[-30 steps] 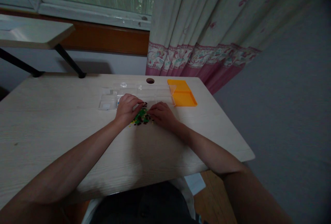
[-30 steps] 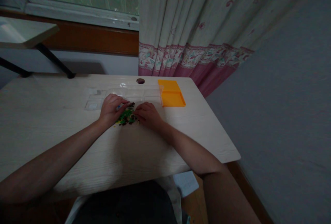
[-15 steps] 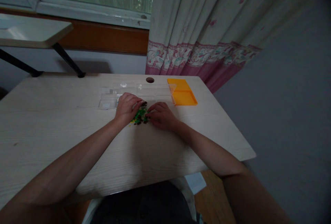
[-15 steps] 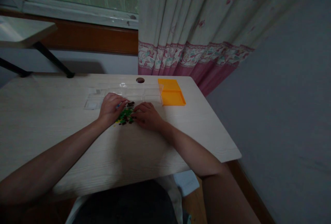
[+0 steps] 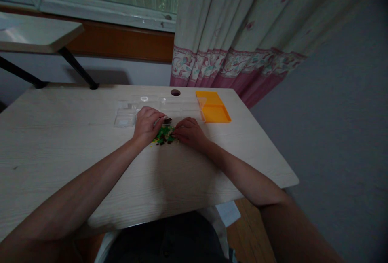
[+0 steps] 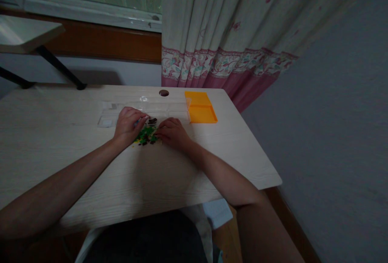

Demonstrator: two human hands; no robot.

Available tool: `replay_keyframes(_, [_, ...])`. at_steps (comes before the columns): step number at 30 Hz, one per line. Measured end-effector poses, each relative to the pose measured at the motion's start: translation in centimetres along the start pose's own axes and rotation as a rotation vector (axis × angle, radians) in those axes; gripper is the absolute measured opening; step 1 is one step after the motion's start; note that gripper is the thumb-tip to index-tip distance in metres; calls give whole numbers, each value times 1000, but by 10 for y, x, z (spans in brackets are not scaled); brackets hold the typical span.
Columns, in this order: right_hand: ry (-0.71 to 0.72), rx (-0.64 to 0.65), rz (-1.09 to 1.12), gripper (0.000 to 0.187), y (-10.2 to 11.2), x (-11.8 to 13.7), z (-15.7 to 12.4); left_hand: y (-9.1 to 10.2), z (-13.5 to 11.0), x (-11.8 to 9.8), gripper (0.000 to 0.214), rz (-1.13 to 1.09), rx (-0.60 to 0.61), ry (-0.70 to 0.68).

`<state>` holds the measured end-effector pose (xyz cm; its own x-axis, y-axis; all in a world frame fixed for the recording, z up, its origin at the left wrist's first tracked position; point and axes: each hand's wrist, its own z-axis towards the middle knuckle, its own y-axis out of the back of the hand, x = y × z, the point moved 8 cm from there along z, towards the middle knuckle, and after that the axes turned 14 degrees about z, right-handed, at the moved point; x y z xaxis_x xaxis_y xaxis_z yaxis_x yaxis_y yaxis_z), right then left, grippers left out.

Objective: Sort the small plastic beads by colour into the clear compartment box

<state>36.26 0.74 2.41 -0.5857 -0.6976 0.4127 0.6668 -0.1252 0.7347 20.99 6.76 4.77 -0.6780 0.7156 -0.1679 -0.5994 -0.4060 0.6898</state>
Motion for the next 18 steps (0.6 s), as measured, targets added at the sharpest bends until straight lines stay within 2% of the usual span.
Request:
replay_keyframes(6, [-43, -133, 47, 16, 12, -7, 0, 0, -1, 6, 21, 38, -2, 50])
replay_keyframes(18, [-168, -158, 55, 10, 15, -11, 0, -5, -2, 10, 12, 51, 46, 82])
